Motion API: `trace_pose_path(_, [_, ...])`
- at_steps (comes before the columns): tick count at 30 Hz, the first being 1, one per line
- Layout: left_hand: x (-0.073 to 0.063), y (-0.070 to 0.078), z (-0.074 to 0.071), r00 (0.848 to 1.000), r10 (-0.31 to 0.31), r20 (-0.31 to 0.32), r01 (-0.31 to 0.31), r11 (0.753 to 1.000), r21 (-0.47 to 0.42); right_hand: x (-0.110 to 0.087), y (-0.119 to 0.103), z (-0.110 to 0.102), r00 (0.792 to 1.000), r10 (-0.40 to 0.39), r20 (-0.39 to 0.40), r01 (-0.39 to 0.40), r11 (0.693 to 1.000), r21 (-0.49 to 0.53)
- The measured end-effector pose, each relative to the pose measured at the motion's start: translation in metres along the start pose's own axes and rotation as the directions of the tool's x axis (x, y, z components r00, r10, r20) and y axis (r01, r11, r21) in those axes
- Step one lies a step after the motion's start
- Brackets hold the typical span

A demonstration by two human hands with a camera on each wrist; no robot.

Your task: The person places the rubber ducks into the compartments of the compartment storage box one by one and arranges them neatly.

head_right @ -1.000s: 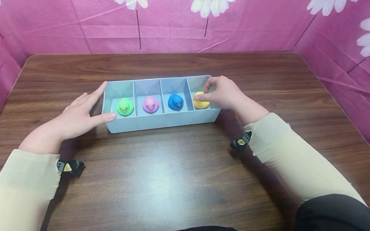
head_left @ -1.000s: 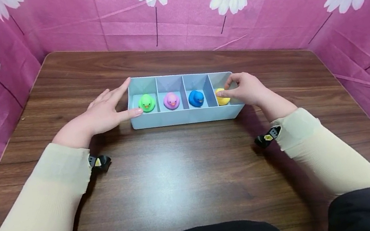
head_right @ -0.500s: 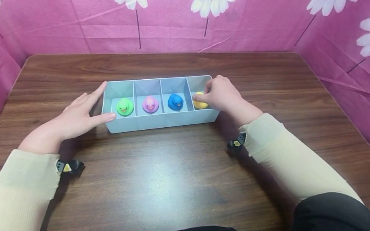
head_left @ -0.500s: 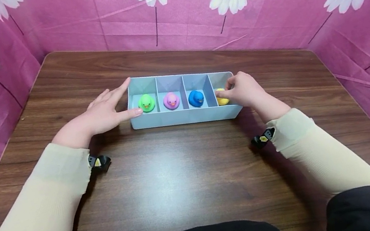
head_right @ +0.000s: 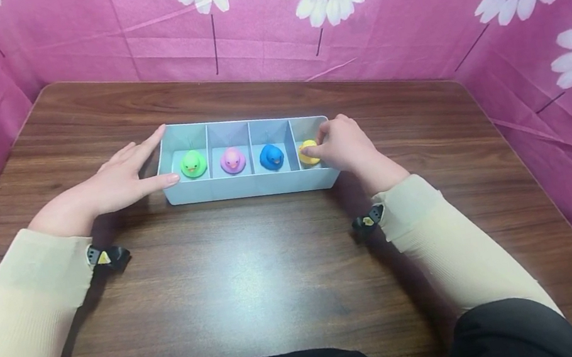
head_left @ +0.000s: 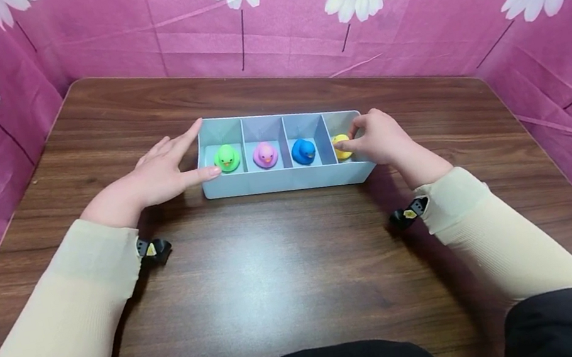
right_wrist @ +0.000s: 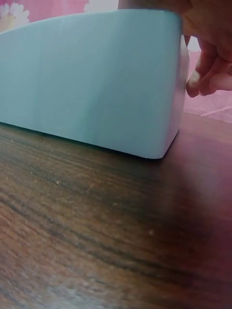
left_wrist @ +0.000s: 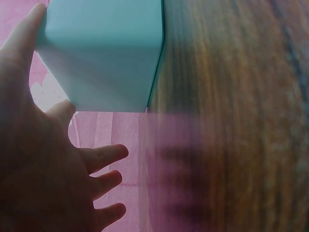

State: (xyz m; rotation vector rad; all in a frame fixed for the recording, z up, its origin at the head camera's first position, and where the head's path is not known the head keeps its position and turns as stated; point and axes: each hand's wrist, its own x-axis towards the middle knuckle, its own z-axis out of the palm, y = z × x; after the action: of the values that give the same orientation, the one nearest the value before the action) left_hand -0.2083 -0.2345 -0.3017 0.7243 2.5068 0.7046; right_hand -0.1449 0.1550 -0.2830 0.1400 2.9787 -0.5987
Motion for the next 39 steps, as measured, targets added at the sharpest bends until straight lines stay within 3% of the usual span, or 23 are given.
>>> trace_pose_path(18, [0.0007,-0.0015,-0.0001,1.000,0.011,-0.008,-0.011,1.000,-0.002,-0.0026,0.0050,-0.0046,0.998,-0.051,0.035,0.050,0.998,0.025])
trace_pose_path(31, [0.0000,-0.0011,0.0004,1.000,0.014,-0.006,-0.014,1.000,-0.007,-0.0027,0.0072,-0.0085,0.988,-0.130,0.077,0.131,0.991,-0.004])
trace_pose_path(39, [0.0005,-0.0017,0.0006,1.000,0.012,-0.006,-0.012,1.000,-0.004,-0.0022,0.0050,-0.0083,0.989,-0.117,0.089,0.117,0.993,0.001])
